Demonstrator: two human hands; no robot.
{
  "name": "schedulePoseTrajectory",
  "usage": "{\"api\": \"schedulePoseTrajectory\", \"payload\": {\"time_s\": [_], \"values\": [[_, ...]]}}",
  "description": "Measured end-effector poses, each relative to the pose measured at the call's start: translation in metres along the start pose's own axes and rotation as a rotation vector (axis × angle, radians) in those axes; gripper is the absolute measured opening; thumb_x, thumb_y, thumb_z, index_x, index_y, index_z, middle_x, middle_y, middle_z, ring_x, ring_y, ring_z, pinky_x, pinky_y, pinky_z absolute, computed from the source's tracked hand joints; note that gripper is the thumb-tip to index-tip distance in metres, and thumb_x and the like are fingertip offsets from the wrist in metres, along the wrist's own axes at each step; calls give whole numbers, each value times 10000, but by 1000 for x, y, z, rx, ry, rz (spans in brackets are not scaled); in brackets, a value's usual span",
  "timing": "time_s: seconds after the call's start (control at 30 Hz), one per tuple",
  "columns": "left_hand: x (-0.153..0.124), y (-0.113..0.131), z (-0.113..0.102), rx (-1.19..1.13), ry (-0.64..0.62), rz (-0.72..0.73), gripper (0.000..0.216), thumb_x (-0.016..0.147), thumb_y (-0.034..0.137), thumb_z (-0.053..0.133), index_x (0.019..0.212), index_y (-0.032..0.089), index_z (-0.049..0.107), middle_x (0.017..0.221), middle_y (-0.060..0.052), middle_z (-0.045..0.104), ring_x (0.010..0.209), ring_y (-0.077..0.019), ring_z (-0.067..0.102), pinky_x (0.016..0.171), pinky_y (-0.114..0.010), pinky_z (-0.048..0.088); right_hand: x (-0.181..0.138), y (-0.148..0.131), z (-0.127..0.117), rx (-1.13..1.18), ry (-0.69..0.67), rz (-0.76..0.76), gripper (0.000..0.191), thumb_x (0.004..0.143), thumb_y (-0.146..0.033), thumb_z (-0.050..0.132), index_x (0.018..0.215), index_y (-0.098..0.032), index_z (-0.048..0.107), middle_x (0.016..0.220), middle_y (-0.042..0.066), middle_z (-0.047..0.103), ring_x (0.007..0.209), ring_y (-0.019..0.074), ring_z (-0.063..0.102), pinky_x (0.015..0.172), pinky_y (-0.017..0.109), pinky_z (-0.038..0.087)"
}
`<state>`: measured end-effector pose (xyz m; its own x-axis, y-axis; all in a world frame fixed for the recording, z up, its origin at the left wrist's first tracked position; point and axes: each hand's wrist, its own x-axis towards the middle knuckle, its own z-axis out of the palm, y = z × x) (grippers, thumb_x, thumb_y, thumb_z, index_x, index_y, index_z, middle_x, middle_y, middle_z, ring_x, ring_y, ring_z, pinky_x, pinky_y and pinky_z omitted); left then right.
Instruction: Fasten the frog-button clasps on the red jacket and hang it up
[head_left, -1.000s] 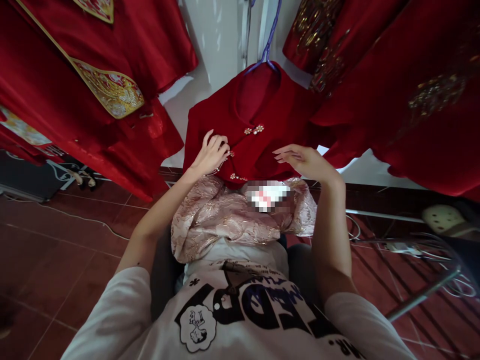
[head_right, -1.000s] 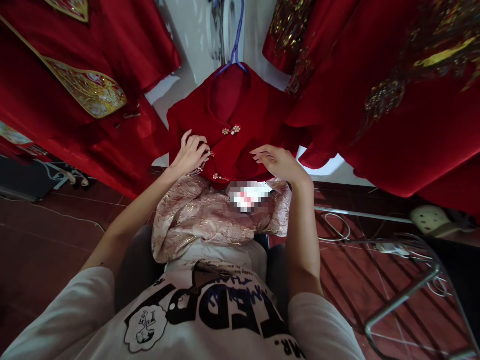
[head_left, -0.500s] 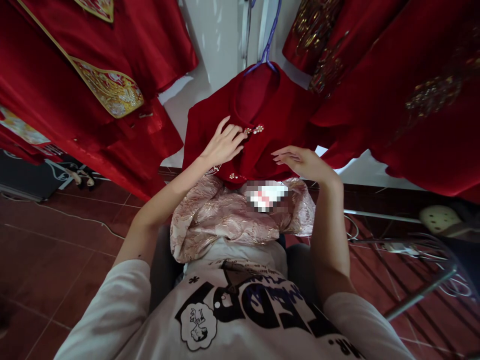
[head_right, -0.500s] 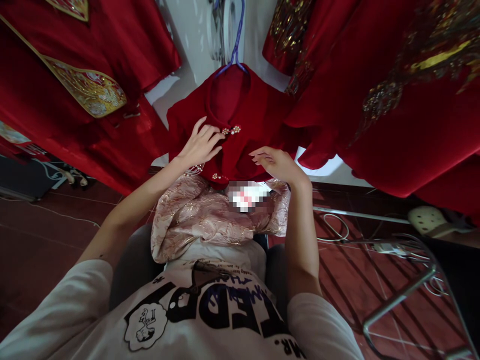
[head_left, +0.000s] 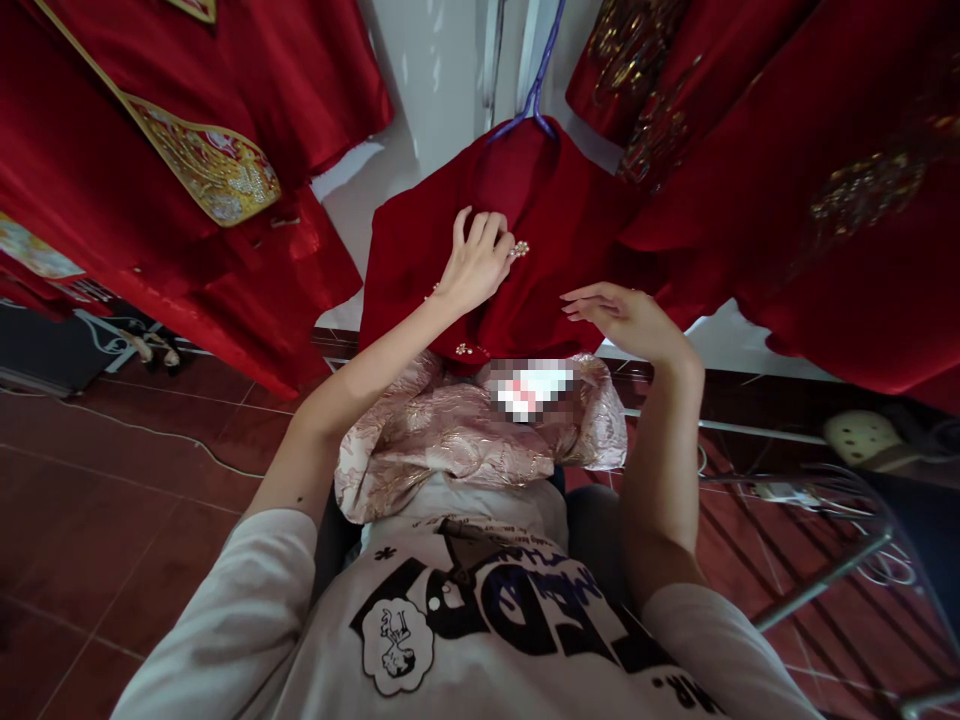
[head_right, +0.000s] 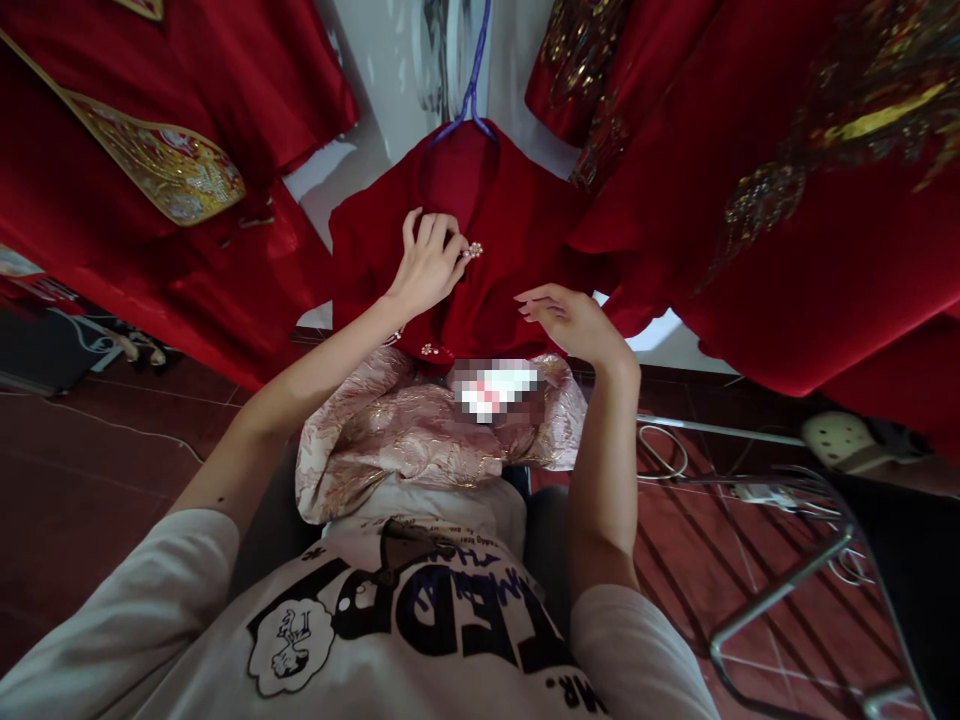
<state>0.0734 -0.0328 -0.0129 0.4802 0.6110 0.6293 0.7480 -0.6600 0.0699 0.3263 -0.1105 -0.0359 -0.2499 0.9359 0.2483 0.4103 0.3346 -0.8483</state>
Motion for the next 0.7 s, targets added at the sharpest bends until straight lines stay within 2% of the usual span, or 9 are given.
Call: {"api": "schedulePoseTrajectory", "payload": {"time_s": [0.13,0.27,0.4,0.5,0.6,0.63,0.7], "values": [[0,-1,-8,28,-83,41,247,1017,292,429,1166,210,609,1260,-125,613,1366,-327,492,1255,-652,210,-3,-8,-3,-4,32,-4,250,922,-363,597,1094,-230,719,1112,108,744,1096,273,707,1088,524,526],[-2,-3,-19,1,-199,112,259,1037,298,380,1157,243,602,1122,-70,658,1278,-259,565,1289,-611,182,-2,-25,11,15,79,-63,279,926,-415,609,1087,-217,722,1107,101,751,1076,249,714,1085,483,531],[-1,-6,-26,-72,-194,101,244,1037,307,388,1098,243,616,974,-40,667,1159,-230,624,1298,-587,170,3,-45,32,43,136,-169,384,958,-539,548,1114,-231,715,1188,96,729,1147,234,684,1078,425,536],[-4,-10,-27,-42,-173,132,283,1045,291,341,1083,234,615,944,-28,673,1067,-210,655,1304,-551,176,12,-60,49,67,191,-201,530,987,-638,409,1255,-263,670,1312,89,675,1265,239,621,1118,417,504],[-13,-18,-25,6,-144,138,306,1034,272,329,1127,200,611,979,-54,688,1012,-219,674,1281,-543,240,36,-69,72,136,154,-259,670,988,-697,305,1502,-307,484,1547,42,497,1457,253,453,1211,444,400],[-17,-22,-24,7,-125,110,305,1025,273,345,1154,191,610,1012,-72,692,1036,-235,673,1266,-554,264,47,-69,81,153,101,-272,727,978,-720,294,1573,-312,382,1608,24,416,1514,263,370,1240,464,351],[-26,-31,-22,-4,-56,13,322,1013,285,380,1224,180,599,1110,-114,686,1140,-282,648,1236,-587,290,71,-64,99,95,89,-234,848,942,-796,264,1645,-327,193,1659,7,296,1582,293,199,1269,522,259]]}}
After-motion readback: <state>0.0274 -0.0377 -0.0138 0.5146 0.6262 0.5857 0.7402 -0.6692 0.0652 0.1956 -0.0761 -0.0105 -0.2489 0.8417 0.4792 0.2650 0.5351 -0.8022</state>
